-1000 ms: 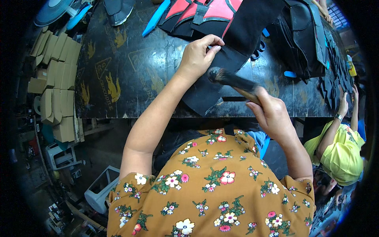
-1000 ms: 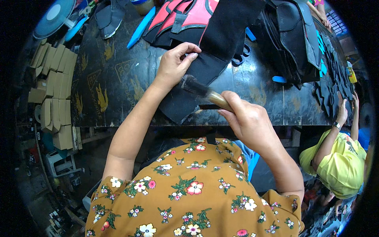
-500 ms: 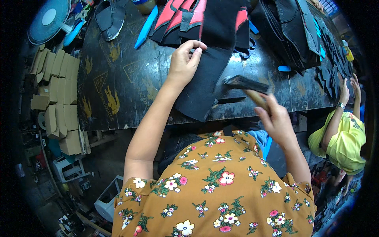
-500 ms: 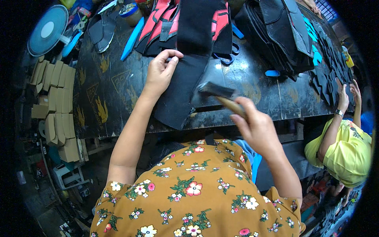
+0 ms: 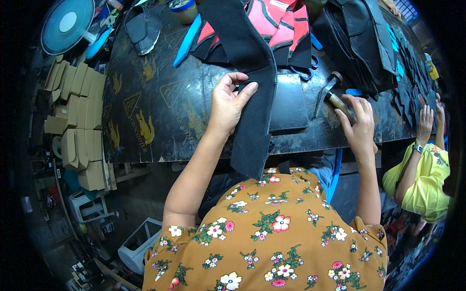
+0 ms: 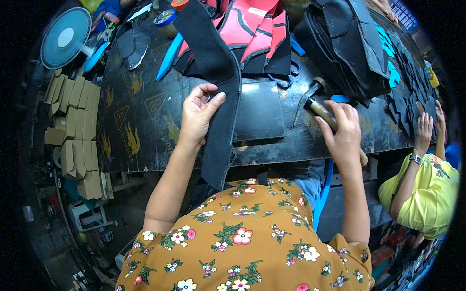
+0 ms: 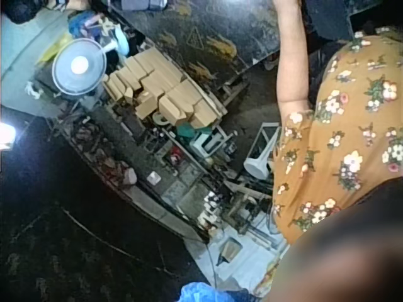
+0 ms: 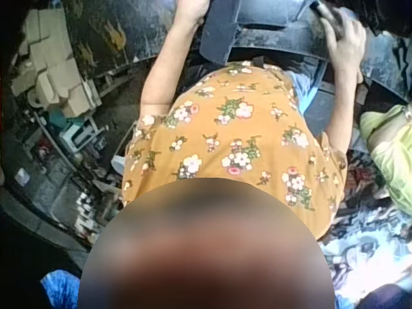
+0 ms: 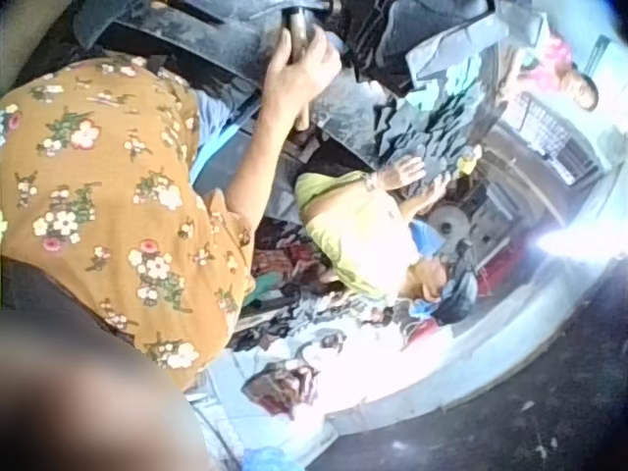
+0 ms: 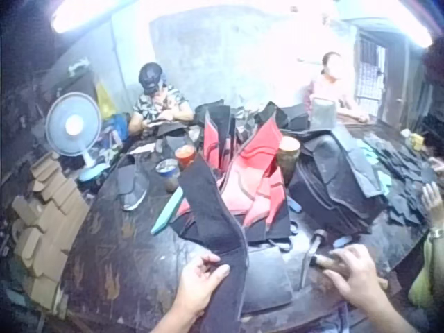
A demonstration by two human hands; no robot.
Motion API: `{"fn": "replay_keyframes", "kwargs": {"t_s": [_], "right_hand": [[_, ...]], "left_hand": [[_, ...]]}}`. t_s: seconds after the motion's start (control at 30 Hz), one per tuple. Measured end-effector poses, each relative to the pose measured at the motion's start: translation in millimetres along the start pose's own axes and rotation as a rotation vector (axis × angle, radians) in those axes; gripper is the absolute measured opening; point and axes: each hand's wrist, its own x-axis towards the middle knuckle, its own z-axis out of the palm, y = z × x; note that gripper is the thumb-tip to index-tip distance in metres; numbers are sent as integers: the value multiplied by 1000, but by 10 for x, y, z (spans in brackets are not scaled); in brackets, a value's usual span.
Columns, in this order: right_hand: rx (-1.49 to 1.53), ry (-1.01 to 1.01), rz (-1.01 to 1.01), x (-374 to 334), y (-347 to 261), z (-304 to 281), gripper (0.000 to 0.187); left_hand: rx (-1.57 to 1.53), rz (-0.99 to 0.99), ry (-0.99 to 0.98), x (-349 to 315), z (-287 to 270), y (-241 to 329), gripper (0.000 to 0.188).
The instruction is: The person assembles life jacket components by hand, using a hammer to flatten seams and blue-handled scissors to trim blue foam strips. They insert the foam into pink and black fabric sections, fold edges, and press seams flat, repeating the process across multiple units.
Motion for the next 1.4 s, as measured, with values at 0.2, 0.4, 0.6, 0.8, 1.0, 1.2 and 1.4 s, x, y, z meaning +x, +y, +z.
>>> {"fn": "replay_keyframes", "kwargs": {"t_s": [0.2, 0.4, 0.6, 0.8, 1.0, 1.2, 1.4], "right_hand": [[1165, -368, 315, 338, -712, 253, 24], [1350, -408, 453, 485, -1040, 532, 29], [1315, -436, 435, 483, -914, 716, 18], [808, -242, 285, 298, -586, 227, 30], [-59, -104, 102, -191, 181, -16, 43], [168, -188, 262, -310, 369, -78, 19], [769, -72, 336, -65, -345, -262, 27]], "left_hand": [[-14, 54, -9, -30, 24, -46, 34], [100, 258, 35, -94, 113, -41, 52], [341, 263, -105, -78, 140, 50, 45], [84, -11, -188, -40, 144, 113, 45], [462, -23, -366, 70, -9, 318, 52], [807, 33, -498, 30, -170, 482, 76], [901, 99, -611, 128, -193, 574, 78]]}}
